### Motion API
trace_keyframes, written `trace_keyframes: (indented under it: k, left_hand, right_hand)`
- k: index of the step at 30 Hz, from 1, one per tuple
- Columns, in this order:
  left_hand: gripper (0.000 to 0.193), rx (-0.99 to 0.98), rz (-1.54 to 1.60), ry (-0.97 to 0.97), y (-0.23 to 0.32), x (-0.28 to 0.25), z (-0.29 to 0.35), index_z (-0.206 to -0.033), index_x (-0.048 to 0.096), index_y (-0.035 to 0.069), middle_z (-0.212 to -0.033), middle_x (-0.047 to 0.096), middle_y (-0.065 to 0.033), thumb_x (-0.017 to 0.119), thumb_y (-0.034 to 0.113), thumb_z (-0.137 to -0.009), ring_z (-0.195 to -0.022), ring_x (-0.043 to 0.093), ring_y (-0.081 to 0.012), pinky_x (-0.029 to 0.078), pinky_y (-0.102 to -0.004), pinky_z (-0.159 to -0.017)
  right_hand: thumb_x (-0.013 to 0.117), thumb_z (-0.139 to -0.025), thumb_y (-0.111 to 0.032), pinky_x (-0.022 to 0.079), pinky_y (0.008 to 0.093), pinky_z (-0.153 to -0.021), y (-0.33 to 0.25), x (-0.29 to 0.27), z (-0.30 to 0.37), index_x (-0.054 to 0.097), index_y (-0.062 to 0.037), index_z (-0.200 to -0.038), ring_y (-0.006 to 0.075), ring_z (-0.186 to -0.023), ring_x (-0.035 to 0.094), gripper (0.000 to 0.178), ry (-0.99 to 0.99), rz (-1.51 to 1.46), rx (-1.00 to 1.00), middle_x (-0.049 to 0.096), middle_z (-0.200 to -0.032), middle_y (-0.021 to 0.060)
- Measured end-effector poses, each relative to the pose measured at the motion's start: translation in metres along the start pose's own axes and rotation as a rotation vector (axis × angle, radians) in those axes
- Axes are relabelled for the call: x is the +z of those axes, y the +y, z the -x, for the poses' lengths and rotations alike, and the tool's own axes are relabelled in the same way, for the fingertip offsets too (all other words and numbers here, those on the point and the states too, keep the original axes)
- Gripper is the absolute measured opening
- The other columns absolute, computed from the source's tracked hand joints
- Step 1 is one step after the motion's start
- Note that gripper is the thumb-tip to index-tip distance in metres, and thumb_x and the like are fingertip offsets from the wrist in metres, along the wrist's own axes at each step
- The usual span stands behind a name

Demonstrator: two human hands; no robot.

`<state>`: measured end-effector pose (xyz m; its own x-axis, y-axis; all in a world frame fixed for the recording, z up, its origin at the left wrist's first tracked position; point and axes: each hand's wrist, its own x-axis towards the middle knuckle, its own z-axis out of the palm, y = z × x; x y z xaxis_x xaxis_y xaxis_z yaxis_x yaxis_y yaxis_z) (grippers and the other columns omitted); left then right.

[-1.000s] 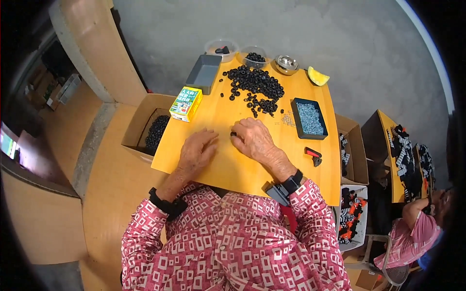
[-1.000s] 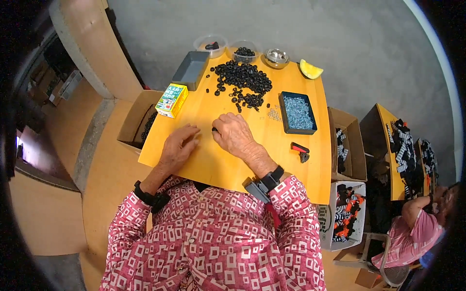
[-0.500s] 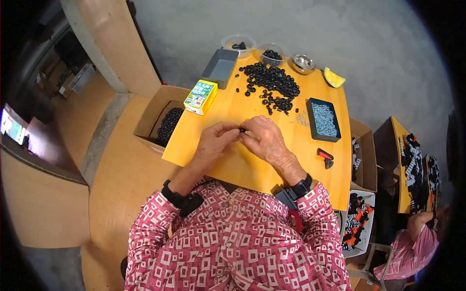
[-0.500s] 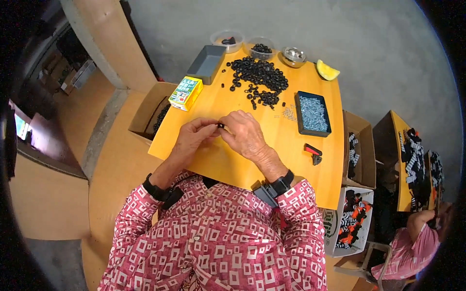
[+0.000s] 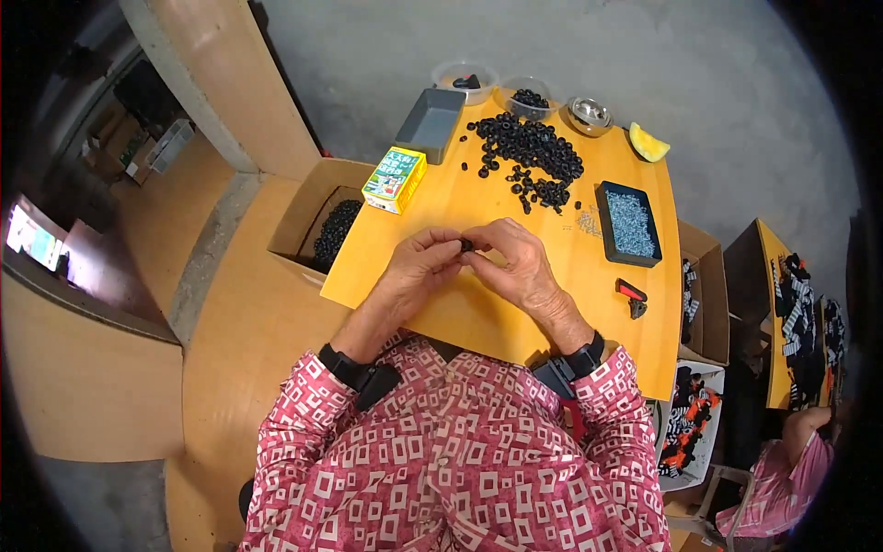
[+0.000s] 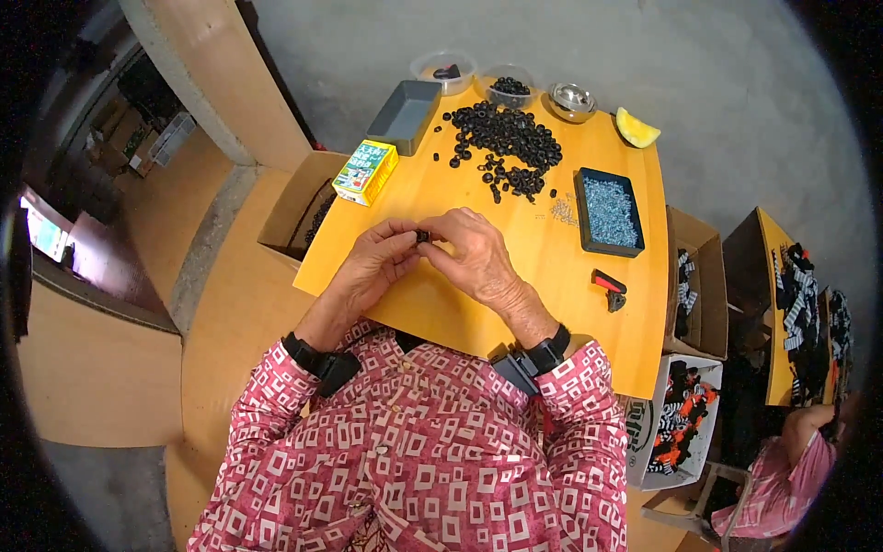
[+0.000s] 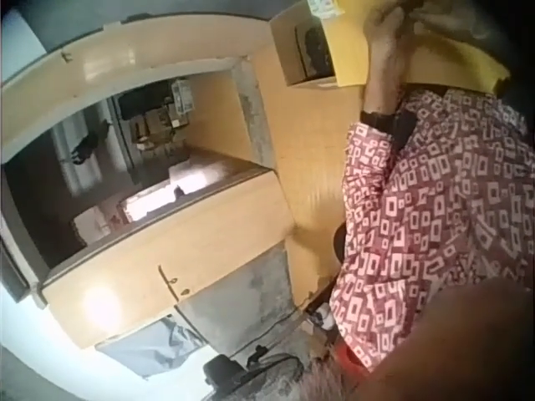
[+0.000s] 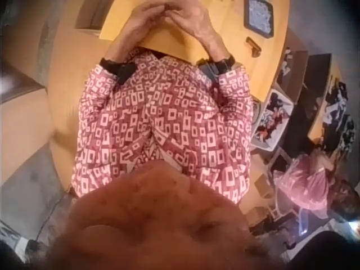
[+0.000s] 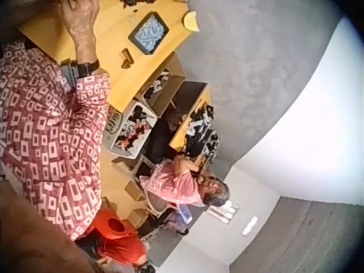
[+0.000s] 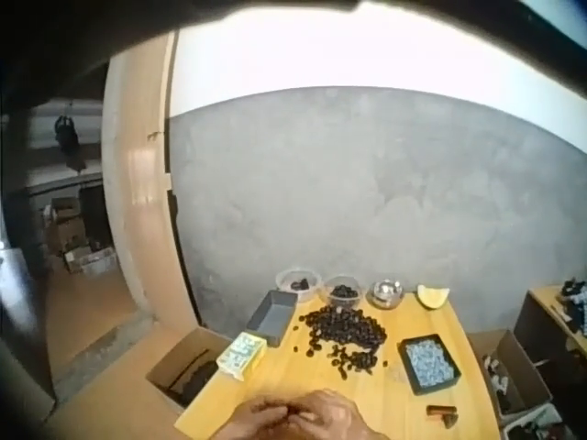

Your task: The person assembles small hardware components by hand, inserting metal pins into black plastic parts and setting the assembled pieces on the table.

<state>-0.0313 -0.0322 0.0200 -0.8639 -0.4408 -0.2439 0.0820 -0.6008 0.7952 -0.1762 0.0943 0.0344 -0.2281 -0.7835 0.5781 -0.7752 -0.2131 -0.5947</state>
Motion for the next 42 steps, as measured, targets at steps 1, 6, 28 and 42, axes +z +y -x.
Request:
trace_keyframes:
  k: [1,6,28,42]
  left_hand:
    - [0.022,-0.003,0.028,-0.028,-0.001,-0.001,0.001,-0.114,0.062,0.005,-0.11,0.065,-0.0051,0.066,0.012,-0.094,-0.099,0.063,-0.0141,0.052,-0.0272,-0.088]
    - [0.022,-0.019,0.033,-0.059,-0.003,-0.003,0.006,-0.116,0.061,0.005,-0.111,0.065,-0.0056,0.063,0.012,-0.096,-0.101,0.062,-0.0142,0.051,-0.0281,-0.09]
    - [0.025,-0.033,-0.039,0.01,-0.004,-0.006,0.007,-0.118,0.058,0.001,-0.107,0.064,-0.0083,0.063,0.007,-0.094,-0.099,0.067,-0.0199,0.056,-0.0266,-0.088]
    - [0.024,-0.042,-0.024,0.013,-0.005,-0.004,0.004,-0.117,0.06,0.001,-0.109,0.063,-0.0091,0.062,0.002,-0.093,-0.101,0.067,-0.0201,0.056,-0.0252,-0.088]
  right_hand:
    - [0.072,-0.078,-0.009,0.051,0.0405,-0.076,0.0,0.0,0.0,0.068,-0.003,-0.102,0.0309,-0.083,0.062,0.025,0.001,0.002,0.0,0.064,-0.085,0.0127]
    - [0.072,-0.078,-0.009,0.052,0.0399,-0.075,-0.003,0.0,0.001,0.068,-0.004,-0.101,0.0305,-0.085,0.062,0.024,-0.024,0.077,-0.076,0.064,-0.087,0.0122]
    - [0.067,-0.077,-0.01,0.052,0.0457,-0.071,0.031,-0.079,0.013,0.067,-0.0042,-0.081,0.0353,-0.082,0.063,0.007,0.196,0.692,0.242,0.062,-0.082,0.0147]
    - [0.061,-0.081,-0.008,0.051,0.0405,-0.076,0.079,-0.07,0.023,0.07,-0.005,-0.082,0.0297,-0.087,0.063,0.009,-0.033,0.912,0.178,0.064,-0.083,0.0118]
